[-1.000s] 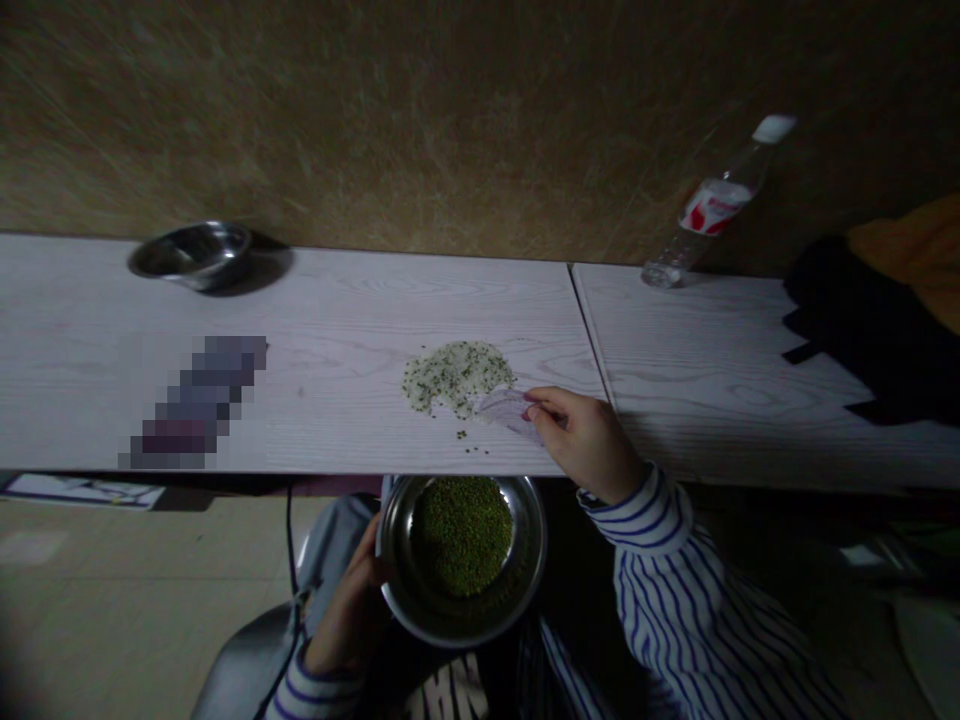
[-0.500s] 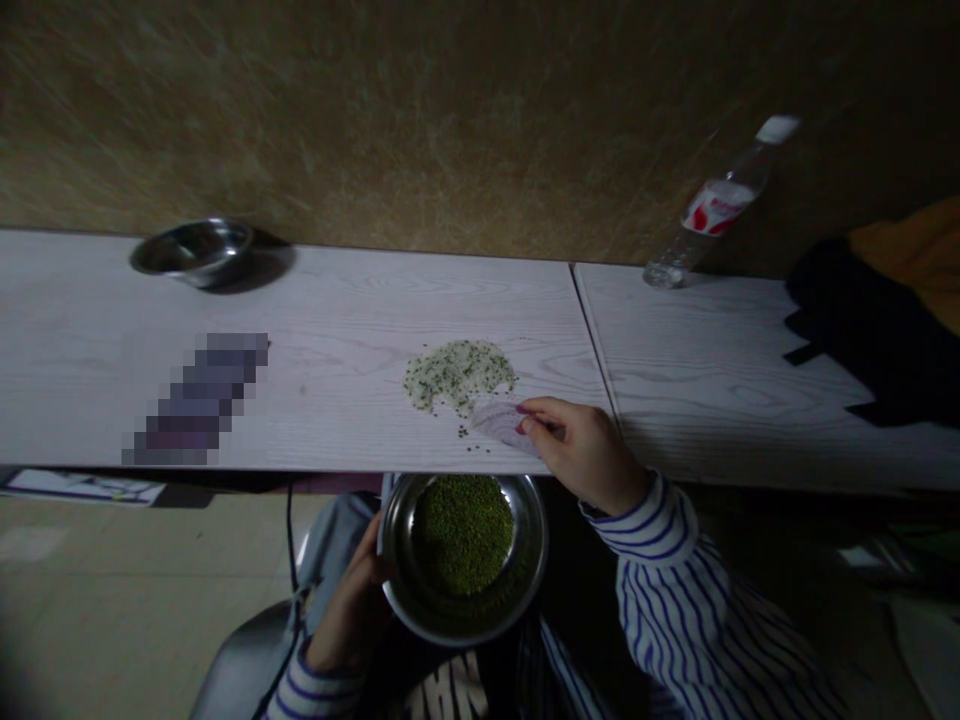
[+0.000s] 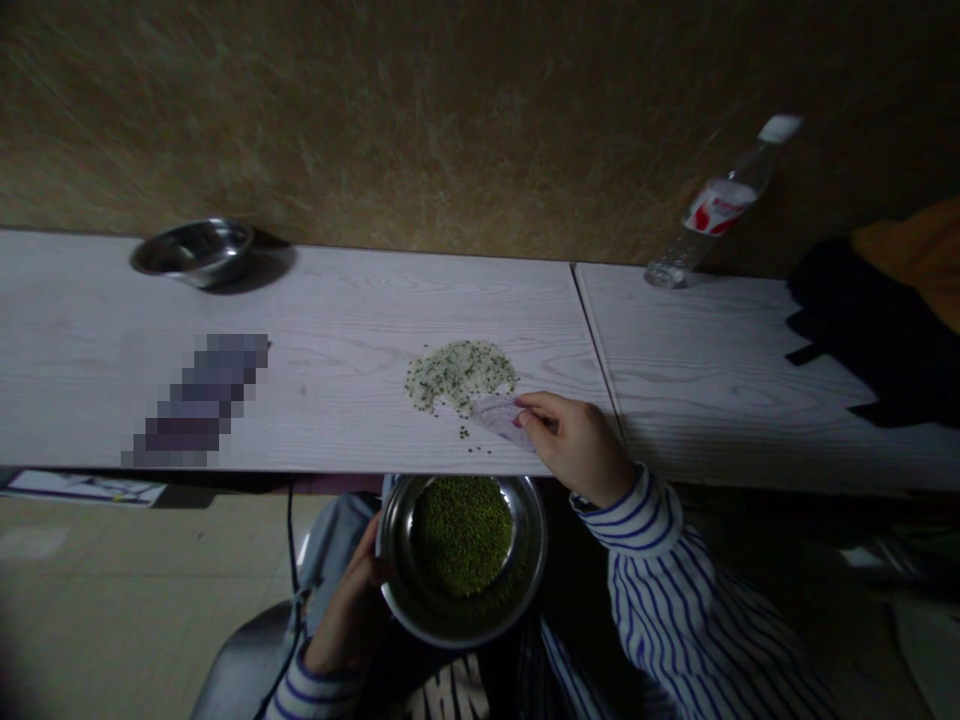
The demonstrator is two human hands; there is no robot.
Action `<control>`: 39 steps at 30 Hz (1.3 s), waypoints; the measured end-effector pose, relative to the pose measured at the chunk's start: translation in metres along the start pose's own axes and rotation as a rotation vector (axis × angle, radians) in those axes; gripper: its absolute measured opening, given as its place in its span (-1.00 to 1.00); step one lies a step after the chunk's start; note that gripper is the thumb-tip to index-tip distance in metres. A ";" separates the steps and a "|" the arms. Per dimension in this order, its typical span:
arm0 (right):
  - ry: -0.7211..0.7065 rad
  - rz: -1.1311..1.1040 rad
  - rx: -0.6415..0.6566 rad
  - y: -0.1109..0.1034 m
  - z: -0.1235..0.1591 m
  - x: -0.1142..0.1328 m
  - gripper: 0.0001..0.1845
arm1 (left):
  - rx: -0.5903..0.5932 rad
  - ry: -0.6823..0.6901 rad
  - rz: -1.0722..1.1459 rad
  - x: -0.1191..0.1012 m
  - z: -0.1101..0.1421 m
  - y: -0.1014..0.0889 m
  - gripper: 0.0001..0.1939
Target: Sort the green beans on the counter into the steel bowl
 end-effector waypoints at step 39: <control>-0.115 0.103 0.030 0.007 -0.009 0.005 -0.73 | 0.007 -0.021 0.033 -0.005 0.002 -0.001 -0.37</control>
Point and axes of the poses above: each hand's wrist, its own z-axis away from the middle knuckle, its own y-axis out of the palm, x = y × z, the point moved 2 cm from there along -z, towards the middle knuckle, and after that the axes turned 2 degrees about y, right-handed, at the moved point
